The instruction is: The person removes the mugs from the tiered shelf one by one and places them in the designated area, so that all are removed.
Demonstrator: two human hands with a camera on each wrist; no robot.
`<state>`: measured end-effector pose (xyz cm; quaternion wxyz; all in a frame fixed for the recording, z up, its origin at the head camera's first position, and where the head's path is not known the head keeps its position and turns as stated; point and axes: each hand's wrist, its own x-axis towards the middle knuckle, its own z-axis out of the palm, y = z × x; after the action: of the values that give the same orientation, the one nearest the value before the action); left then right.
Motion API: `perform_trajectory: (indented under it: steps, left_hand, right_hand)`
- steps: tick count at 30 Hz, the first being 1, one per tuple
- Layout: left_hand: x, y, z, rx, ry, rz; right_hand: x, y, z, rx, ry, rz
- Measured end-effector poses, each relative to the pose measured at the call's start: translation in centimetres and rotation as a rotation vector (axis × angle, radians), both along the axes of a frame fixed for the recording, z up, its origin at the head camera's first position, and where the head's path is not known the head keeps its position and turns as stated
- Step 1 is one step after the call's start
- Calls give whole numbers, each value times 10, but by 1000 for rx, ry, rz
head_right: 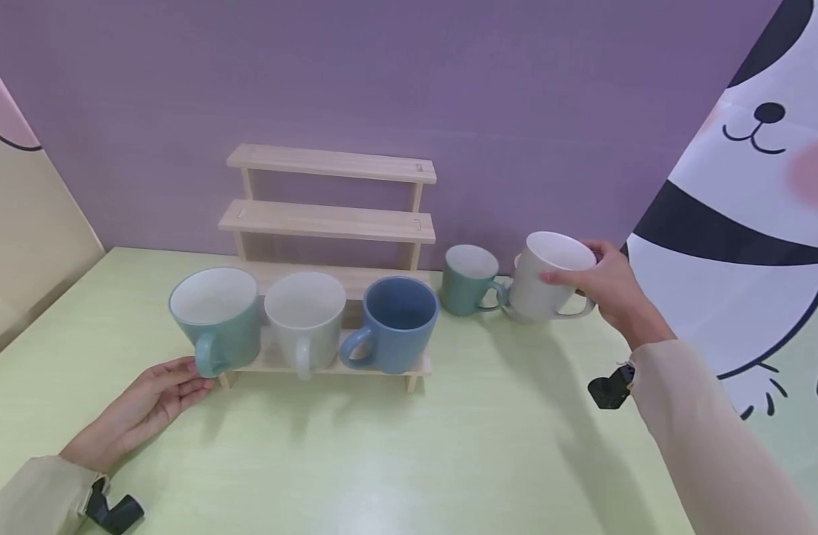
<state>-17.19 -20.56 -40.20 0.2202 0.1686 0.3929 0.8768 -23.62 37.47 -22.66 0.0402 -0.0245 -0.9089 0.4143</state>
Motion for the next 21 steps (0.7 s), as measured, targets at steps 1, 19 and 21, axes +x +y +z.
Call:
perform_trajectory:
  steps: [1,19,21]
  left_hand:
    - [0,0,0,-1,-1,1]
    - [0,0,0,33,-15,-12]
    - [0,0,0,29,-17,-9]
  right_hand:
    - [1,1,-2,-6,4,1]
    - [13,22,-32,-7,17,16]
    - [14,24,-36,-7,14,16]
